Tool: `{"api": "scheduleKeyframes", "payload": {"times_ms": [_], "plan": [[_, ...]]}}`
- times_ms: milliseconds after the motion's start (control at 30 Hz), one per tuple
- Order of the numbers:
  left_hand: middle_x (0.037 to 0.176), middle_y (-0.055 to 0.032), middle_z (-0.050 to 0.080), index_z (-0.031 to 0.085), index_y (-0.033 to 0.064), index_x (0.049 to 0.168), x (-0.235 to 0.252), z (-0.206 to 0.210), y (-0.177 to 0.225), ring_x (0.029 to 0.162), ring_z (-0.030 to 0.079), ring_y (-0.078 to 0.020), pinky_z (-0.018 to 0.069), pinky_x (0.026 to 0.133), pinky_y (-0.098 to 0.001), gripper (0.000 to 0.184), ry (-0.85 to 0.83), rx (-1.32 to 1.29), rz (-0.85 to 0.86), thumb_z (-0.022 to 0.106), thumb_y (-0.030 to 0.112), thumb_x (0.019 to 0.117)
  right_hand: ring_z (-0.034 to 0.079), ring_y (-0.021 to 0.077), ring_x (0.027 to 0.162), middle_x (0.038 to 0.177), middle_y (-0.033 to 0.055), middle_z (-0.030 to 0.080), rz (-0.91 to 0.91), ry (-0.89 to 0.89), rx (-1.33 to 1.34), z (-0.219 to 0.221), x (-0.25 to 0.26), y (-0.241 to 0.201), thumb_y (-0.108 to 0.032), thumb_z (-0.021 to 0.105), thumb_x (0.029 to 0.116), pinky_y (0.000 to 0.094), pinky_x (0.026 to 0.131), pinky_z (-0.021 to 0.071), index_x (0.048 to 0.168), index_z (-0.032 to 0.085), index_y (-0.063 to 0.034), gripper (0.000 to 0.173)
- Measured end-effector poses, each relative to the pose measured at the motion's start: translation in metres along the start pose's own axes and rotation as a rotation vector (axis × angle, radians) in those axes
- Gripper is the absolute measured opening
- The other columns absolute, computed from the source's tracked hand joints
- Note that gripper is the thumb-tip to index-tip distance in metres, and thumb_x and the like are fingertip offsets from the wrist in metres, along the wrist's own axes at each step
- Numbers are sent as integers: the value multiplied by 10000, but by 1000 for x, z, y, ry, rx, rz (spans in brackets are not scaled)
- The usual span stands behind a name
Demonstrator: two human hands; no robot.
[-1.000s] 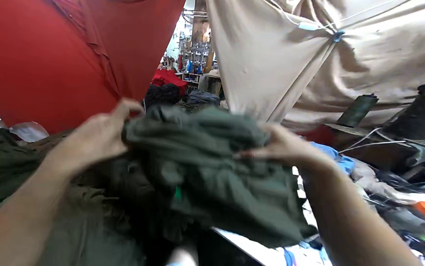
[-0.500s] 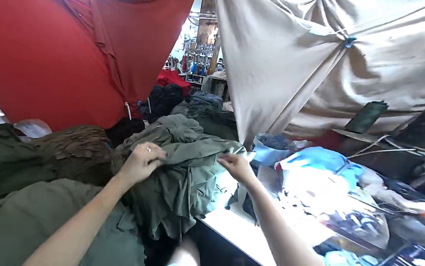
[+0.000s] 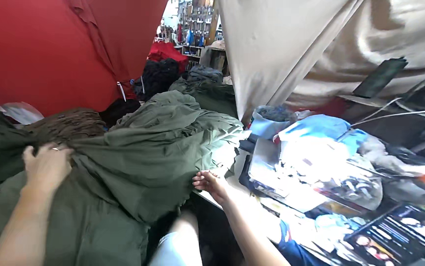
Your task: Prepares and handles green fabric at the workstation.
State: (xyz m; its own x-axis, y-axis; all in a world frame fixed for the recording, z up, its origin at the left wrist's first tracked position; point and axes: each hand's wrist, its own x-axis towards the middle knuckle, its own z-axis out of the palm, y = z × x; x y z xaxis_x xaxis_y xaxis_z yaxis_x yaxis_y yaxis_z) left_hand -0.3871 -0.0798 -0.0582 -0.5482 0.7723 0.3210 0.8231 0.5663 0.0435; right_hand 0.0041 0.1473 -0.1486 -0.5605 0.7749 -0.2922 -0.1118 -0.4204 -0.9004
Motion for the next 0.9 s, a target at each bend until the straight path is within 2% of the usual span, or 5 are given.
{"api": "scheduleKeyframes", "payload": {"times_ms": [100,267,400,567,900], "plan": [[1583,-397,278,491,-57,1479,3,13,8,1489,141,-628,40,1100,-873,579,133,-141,-36,628,-57,917,709,156,698,864,116,726,-162,61,-334,-4,2,7,-70,560,1047,309,682,607,1059,646,57,154],[1410,-325,511,624,-79,1224,-52,85,138,1265,555,-475,493,1029,-603,402,226,-628,152,659,247,991,710,264,797,916,160,737,-554,324,-858,-26,23,-27,-132,677,983,489,772,578,1060,724,21,178],[1151,-231,659,689,45,1066,-94,163,236,1085,653,-414,545,940,-546,548,339,-615,418,771,533,831,607,463,1163,1225,280,644,-731,395,-1187,-38,52,-83,-74,639,957,630,979,477,1202,661,56,278],[1264,-208,670,767,51,973,-81,179,246,1182,640,-419,554,959,-559,128,124,-616,400,782,118,865,359,510,1444,1561,205,451,-585,368,-1602,-67,91,-117,45,571,912,755,1045,342,1444,588,-130,561],[836,-5,747,811,122,897,-79,-5,203,927,686,-160,539,868,-363,95,544,-870,517,753,195,915,464,638,1257,1307,377,568,-580,304,-1649,-82,98,-128,-45,755,863,832,919,346,1333,639,-58,484]]}}
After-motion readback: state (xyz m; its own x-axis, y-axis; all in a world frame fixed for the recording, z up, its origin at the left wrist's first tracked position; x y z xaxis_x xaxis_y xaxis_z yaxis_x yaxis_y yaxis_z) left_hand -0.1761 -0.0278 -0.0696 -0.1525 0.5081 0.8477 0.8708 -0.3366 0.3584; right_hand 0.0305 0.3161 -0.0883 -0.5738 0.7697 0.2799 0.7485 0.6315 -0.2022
